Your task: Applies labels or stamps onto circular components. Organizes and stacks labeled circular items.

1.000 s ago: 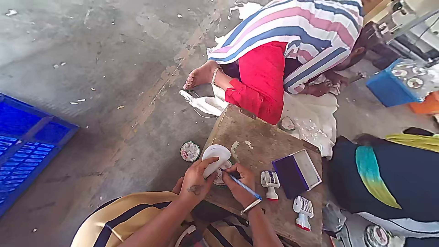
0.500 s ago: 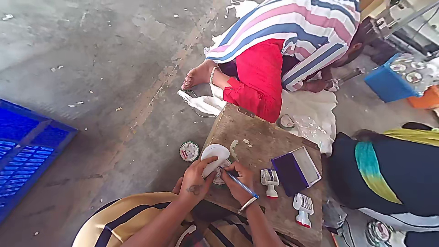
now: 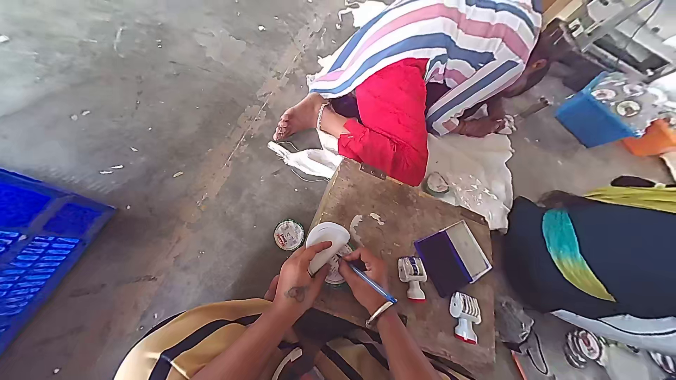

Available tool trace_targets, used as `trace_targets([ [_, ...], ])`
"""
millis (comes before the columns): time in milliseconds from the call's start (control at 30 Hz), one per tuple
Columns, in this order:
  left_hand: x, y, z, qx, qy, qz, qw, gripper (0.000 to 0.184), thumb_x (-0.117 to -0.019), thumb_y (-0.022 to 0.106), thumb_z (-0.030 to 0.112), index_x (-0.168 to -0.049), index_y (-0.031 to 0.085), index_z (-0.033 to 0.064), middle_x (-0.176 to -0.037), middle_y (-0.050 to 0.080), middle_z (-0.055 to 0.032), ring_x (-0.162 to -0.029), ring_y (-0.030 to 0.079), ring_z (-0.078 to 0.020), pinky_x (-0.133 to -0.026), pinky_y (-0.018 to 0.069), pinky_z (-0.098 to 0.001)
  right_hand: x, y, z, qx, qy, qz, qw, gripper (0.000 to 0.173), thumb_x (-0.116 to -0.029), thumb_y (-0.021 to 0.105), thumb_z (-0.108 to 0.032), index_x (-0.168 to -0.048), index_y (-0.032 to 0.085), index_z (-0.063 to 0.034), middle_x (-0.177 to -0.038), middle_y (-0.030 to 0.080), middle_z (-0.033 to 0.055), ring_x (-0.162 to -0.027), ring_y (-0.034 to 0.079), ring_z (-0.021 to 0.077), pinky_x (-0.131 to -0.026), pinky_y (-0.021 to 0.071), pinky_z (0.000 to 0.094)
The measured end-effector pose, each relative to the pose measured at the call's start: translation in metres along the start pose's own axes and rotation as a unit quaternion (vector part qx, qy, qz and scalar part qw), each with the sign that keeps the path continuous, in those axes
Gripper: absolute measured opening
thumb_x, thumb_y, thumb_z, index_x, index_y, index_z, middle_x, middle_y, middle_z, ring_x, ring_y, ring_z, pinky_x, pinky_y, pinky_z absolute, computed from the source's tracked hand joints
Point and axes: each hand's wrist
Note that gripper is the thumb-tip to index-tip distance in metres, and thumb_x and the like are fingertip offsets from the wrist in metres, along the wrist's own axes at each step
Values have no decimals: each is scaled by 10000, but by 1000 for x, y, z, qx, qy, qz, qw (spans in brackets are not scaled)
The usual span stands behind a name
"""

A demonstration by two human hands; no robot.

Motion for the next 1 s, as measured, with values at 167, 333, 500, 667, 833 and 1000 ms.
trace_targets([
  [167, 1, 2, -3, -2, 15, 7, 1000, 384, -848, 723, 14, -1232, 720, 10, -1164, 734, -183, -1069, 713, -280, -959, 548, -400, 1, 0, 2, 16, 1, -1, 1000, 80, -803, 695, -75, -816, 682, 3, -723, 674, -4, -625, 575, -64, -590, 470, 111],
  [333, 1, 2, -2, -2, 16, 9, 1000, 384, -849, 724, 17, -1233, 720, 11, -1164, 734, -182, -1070, 713, -284, -958, 549, -397, 1, -1, 1, -4, 5, 1, 1000, 85, -822, 683, -70, -857, 686, 6, -741, 670, -23, -632, 567, -76, -597, 471, 103],
  [500, 2, 2, 0, -4, 1, 5, 1000, 381, -856, 722, 18, -1237, 722, 28, -1163, 731, -187, -1064, 711, -292, -951, 551, -409, 1, 1, 3, 11, -2, 5, 1000, 96, -820, 684, -72, -857, 684, 17, -738, 675, -7, -622, 570, -67, -593, 473, 110],
  [667, 2, 2, 1, -15, -6, -2, 1000, 380, -872, 719, 38, -1251, 720, 42, -1149, 730, -192, -1042, 711, -311, -934, 552, -438, 1, 1, 3, 20, 2, 1, 1000, 108, -832, 693, -89, -864, 682, 13, -731, 671, -8, -618, 572, -59, -588, 478, 120],
  [833, 2, 1, 0, -30, 15, 1, 999, 326, -923, 685, 106, -1240, 724, 42, -1134, 730, -195, -1022, 712, -327, -911, 559, -452, 1, 2, 3, 14, 5, 11, 1000, 80, -811, 691, -83, -819, 665, -7, -706, 653, -21, -590, 555, -55, -562, 466, 120],
  [1000, 5, 3, -4, -26, 51, 8, 998, 238, -960, 642, 96, -1159, 770, 71, -1113, 729, -200, -1016, 713, -325, -905, 564, -453, 2, 1, 2, -41, -17, 49, 998, 54, -814, 666, -33, -829, 663, 19, -743, 670, -36, -639, 584, -80, -607, 500, 106],
])
Point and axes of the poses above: each hand's wrist, its own x-axis away from the middle knuckle, its own y-axis out of the palm, z = x × y
